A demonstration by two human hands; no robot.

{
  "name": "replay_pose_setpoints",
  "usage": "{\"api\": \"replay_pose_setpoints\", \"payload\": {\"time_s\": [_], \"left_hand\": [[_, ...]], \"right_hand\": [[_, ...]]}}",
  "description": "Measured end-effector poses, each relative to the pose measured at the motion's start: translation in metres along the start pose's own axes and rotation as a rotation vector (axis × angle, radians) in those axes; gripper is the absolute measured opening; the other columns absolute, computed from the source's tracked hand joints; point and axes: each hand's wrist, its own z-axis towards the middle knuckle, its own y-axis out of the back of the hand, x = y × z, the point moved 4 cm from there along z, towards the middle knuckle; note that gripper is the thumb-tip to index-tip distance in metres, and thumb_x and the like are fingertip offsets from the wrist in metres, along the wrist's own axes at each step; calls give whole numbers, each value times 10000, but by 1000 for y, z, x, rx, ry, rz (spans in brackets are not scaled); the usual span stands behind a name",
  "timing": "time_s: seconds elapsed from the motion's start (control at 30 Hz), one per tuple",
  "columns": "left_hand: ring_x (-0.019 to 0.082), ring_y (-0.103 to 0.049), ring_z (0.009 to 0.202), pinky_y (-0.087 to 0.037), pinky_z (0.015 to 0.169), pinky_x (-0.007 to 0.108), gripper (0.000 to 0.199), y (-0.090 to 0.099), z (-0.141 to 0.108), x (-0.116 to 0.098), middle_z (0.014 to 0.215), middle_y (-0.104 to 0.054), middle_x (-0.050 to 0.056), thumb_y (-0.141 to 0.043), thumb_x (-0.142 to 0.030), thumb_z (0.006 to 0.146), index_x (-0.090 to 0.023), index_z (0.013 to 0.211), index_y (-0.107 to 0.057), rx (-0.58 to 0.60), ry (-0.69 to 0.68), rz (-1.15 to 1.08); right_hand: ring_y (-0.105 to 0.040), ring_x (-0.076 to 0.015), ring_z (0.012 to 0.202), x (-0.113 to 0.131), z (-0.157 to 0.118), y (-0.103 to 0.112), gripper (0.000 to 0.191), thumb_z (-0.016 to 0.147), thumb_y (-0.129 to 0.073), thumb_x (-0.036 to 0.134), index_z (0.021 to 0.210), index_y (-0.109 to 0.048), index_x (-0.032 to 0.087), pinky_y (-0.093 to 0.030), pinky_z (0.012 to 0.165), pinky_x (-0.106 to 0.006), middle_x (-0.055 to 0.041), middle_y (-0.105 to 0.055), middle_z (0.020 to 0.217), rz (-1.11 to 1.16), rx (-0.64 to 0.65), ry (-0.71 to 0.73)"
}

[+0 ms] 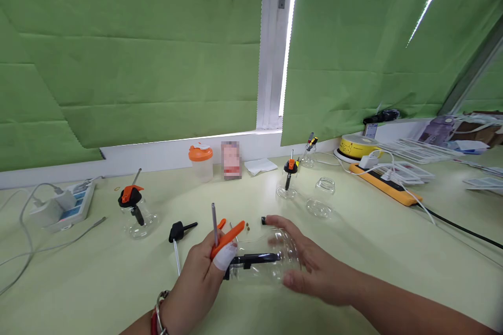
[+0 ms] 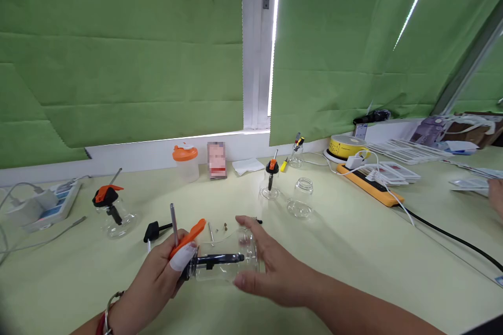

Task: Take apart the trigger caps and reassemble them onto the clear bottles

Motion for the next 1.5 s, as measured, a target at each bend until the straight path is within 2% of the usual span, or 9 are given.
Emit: {"api": "replay_pose_setpoints", "payload": {"time_s": [0.1,0.3,0.37,0.63,0.77,1.17,1.33,1.43,1.5], "left_hand": [[96,-377,516,-334,489,217,354,0,1,-3,583,-412,-51,-480,-530,844,-202,713,-463,5,-74,58],[59,-275,280,-161,315,205,477,-2,9,9,475,-471,-58,-364,-668,814,-211,690,-421,55,369,-202],[52,-272,266,-155,312,202,477,2,12,10,464,-500,-45,-394,-664,797,-207,665,-418,20,417,-269],[54,-319,279,-293,363,212,375,15,20,18,464,-524,-35,-457,-519,818,-202,626,-401,-82,333,-393],[74,-355,311,-317,358,221,355,12,21,21,505,-542,-23,-433,-517,831,-195,682,-448,-54,335,-450],[74,-401,350,-345,394,215,316,12,17,12,561,-556,-44,-462,-501,842,-187,831,-491,-3,299,-403],[62,-410,343,-342,414,209,320,15,16,11,558,-543,-61,-445,-497,858,-193,759,-460,-35,293,-347],[58,-406,340,-331,414,204,348,15,16,8,574,-579,-43,-421,-520,865,-190,770,-474,-20,275,-318],[62,-404,340,-323,404,203,375,12,14,6,581,-598,-27,-419,-550,859,-189,778,-478,10,276,-322]], "right_hand": [[-611,-225,1053,-6,-1,-6,702,813,-639,337,1403,-269,254,-562,790,-333,-148,-503,1276,80,80,-113],[-398,-339,1276,20,-16,-5,424,699,-660,28,1062,-559,224,-431,998,-550,-97,-516,1187,-812,-353,705],[-385,-350,1287,16,-21,-1,343,719,-643,27,990,-567,224,-429,995,-574,-75,-530,1148,-931,-417,766],[-478,-326,1193,-73,-34,55,556,700,-710,429,1150,-454,227,-440,967,-525,-121,-548,1235,-651,-621,-106],[-541,-307,1126,-109,-40,64,657,707,-649,537,1239,-415,229,-486,894,-454,-116,-533,1249,-426,-594,-500],[-460,-345,1204,-142,-30,68,740,713,-616,531,1287,-370,132,-438,939,-444,-183,-473,1298,-539,-538,-594],[-389,-378,1260,-121,-33,73,936,708,-650,553,1418,-212,127,-402,976,-523,-207,-392,1373,-661,-725,-463],[-319,-379,1318,-80,-29,62,807,782,-643,451,1411,-242,144,-306,1042,-567,-216,-355,1412,-859,-789,-94],[-375,-333,1300,-50,-21,40,619,821,-632,327,1357,-339,223,-334,1034,-526,-161,-420,1393,-934,-637,215]]}}
